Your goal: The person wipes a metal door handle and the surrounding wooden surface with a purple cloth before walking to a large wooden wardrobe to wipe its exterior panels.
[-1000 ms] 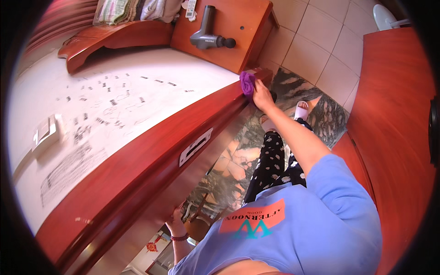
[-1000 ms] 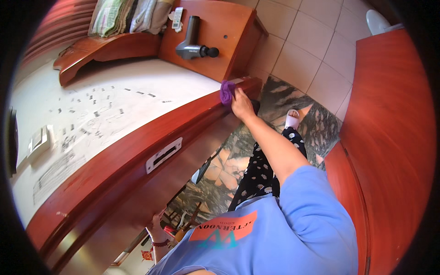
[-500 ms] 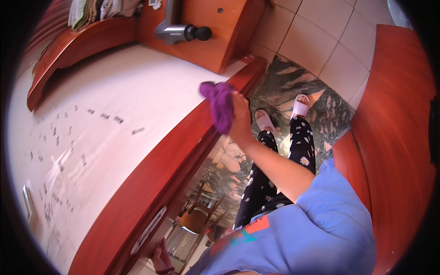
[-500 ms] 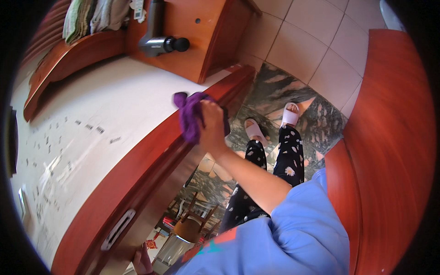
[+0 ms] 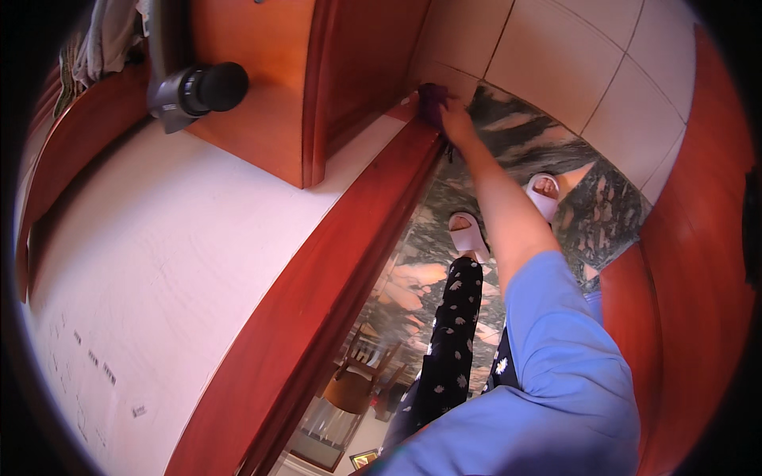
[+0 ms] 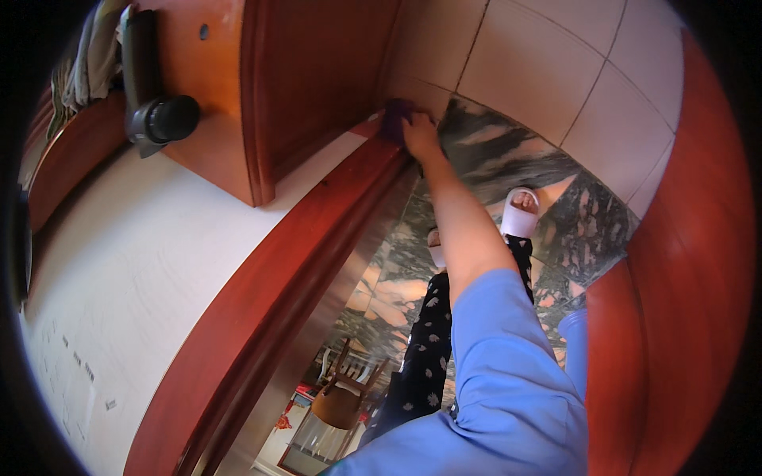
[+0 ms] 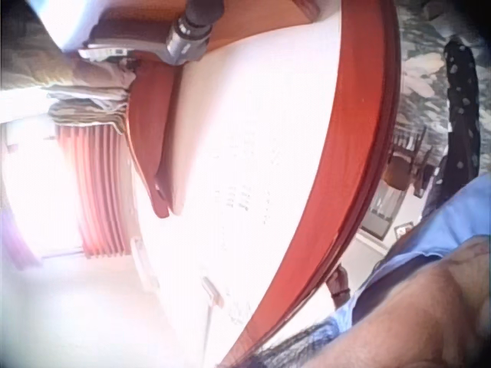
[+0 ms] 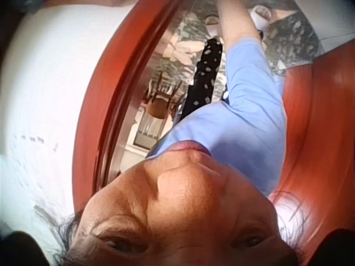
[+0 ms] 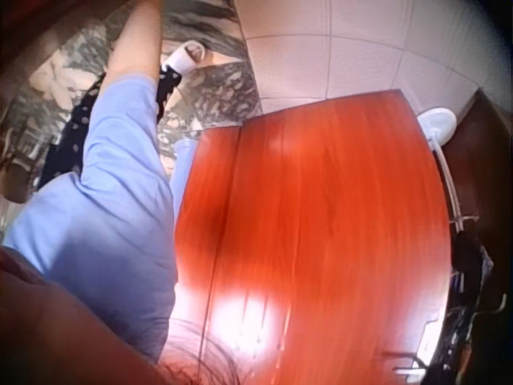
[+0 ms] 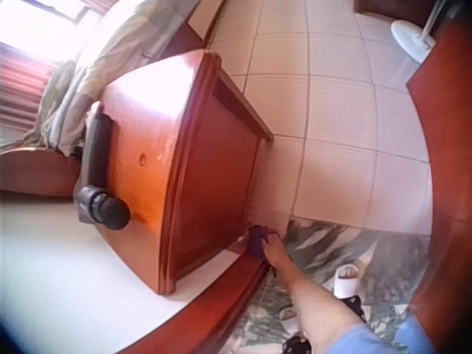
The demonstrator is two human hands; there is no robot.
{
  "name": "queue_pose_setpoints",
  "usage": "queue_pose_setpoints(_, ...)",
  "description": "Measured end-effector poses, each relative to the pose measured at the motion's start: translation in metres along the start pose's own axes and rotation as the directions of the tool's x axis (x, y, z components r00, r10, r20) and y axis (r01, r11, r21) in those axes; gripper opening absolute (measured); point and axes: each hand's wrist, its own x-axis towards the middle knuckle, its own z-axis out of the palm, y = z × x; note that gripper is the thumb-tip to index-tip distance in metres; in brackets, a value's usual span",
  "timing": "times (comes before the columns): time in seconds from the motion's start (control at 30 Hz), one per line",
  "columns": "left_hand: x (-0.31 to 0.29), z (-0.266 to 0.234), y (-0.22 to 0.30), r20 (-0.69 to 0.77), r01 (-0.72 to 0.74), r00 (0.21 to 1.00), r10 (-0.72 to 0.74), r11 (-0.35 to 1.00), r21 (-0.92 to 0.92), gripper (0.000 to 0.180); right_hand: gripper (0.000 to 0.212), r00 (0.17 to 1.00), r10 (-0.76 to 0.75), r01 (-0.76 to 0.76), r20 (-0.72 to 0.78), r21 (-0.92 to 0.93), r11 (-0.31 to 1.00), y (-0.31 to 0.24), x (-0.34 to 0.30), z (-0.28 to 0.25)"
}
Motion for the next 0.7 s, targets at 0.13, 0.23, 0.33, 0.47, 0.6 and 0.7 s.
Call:
queue_pose_setpoints(0.13,0.017,0.017,-0.001,-0.007,0.009,1.000,-0.009,1.000,0.013,0.052,0.048,0.990,0.128,-0.125,-0.056,0.042,0.991,0.036,0.039,0.011)
queue_pose_setpoints(0.23,0.017,0.017,0.004,-0.015,0.012,1.000,-0.011,0.999,0.030,0.051,0.050,0.900,0.419,-0.364,-0.119,0.322,0.874,0.036,0.014,0.024)
queue_pose_setpoints(0.33,0.017,0.015,0.010,-0.006,0.010,1.000,-0.010,0.999,0.040,0.051,0.052,0.877,0.479,-0.324,-0.040,0.688,0.650,0.024,-0.039,0.033)
queue_pose_setpoints(0.47,0.017,0.016,0.015,0.009,0.003,1.000,-0.004,0.999,0.054,0.050,0.061,0.903,0.429,-0.318,-0.037,0.614,0.723,-0.076,-0.263,0.085)
queue_pose_setpoints(0.6,0.024,0.018,0.017,0.021,0.002,1.000,-0.003,0.998,0.061,0.050,0.067,0.920,0.391,-0.243,0.034,0.833,0.497,-0.169,-0.298,0.001)
queue_pose_setpoints(0.7,0.026,0.034,0.023,0.038,-0.019,0.999,0.016,0.996,0.088,0.049,0.058,0.828,0.530,-0.301,-0.182,0.653,0.695,-0.054,-0.186,0.075)
